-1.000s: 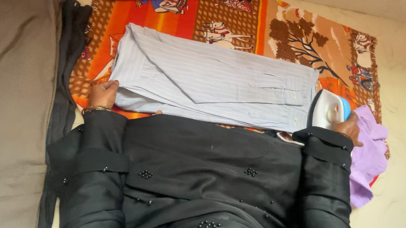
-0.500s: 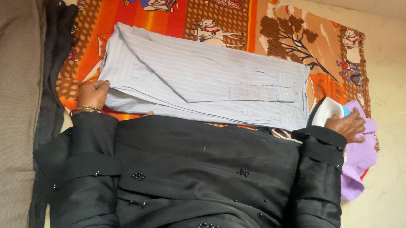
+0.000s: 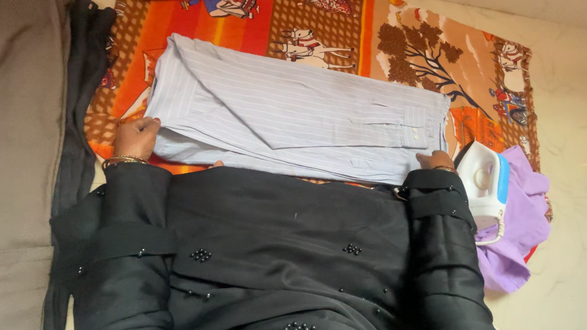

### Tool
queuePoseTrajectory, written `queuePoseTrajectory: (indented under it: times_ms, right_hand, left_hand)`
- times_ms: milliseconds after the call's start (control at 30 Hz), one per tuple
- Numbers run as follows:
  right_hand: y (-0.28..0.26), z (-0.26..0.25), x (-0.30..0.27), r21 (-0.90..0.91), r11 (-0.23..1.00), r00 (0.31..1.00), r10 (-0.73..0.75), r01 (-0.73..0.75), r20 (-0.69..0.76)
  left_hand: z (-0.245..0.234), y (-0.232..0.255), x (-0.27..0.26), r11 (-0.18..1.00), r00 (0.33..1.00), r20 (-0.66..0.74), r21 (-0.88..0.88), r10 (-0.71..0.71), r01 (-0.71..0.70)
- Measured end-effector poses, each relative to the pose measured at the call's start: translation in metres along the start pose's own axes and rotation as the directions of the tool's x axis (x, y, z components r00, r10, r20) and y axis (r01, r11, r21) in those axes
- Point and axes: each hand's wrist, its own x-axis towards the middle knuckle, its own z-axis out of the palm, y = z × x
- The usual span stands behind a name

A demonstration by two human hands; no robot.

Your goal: The person irons a light blue striped shirt laid on a patterned mat on the floor. They use a handheld iron to smooth the fabric, periodically adjusting the shirt with their hands.

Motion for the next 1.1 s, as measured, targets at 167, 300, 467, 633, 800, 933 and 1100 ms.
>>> queuePoseTrajectory:
  times_ms: [167,300,467,633,800,933,1100]
  right_hand:
    - [0.009,0.007,-0.005,-0.036,0.995,0.991,0.100,-0.097,0.094]
    - [0.012,0.006,-0.010,-0.053,0.989,0.984,0.140,-0.135,0.110]
    - [0.017,0.005,-0.016,-0.057,0.987,0.981,0.159,-0.153,0.113]
    - [0.023,0.006,-0.021,-0.053,0.985,0.980,0.168,-0.163,0.111]
    - [0.022,0.003,-0.021,-0.038,0.986,0.983,0.164,-0.161,0.086]
    - [0.015,-0.004,-0.014,-0.022,0.990,0.989,0.141,-0.141,0.047]
    - [0.017,-0.003,-0.012,0.009,0.990,0.990,0.138,-0.138,-0.036]
  left_hand:
    - [0.001,-0.002,0.001,1.000,1.000,0.010,-0.016,0.006,-0.006]
    - [-0.001,-0.004,0.002,0.999,0.999,-0.004,0.002,0.051,-0.051]
    - [0.000,0.002,-0.001,0.999,0.999,-0.025,0.031,0.030,-0.030]
    - [-0.001,0.006,-0.002,0.997,0.999,-0.004,0.071,-0.036,0.036]
    - [0.002,-0.002,0.002,0.999,1.000,-0.002,0.041,-0.010,0.010]
    - [0.000,-0.002,0.001,0.998,1.000,-0.014,0.069,-0.003,0.004]
    - [-0.001,0.003,-0.003,0.995,1.000,-0.017,0.103,-0.003,0.005]
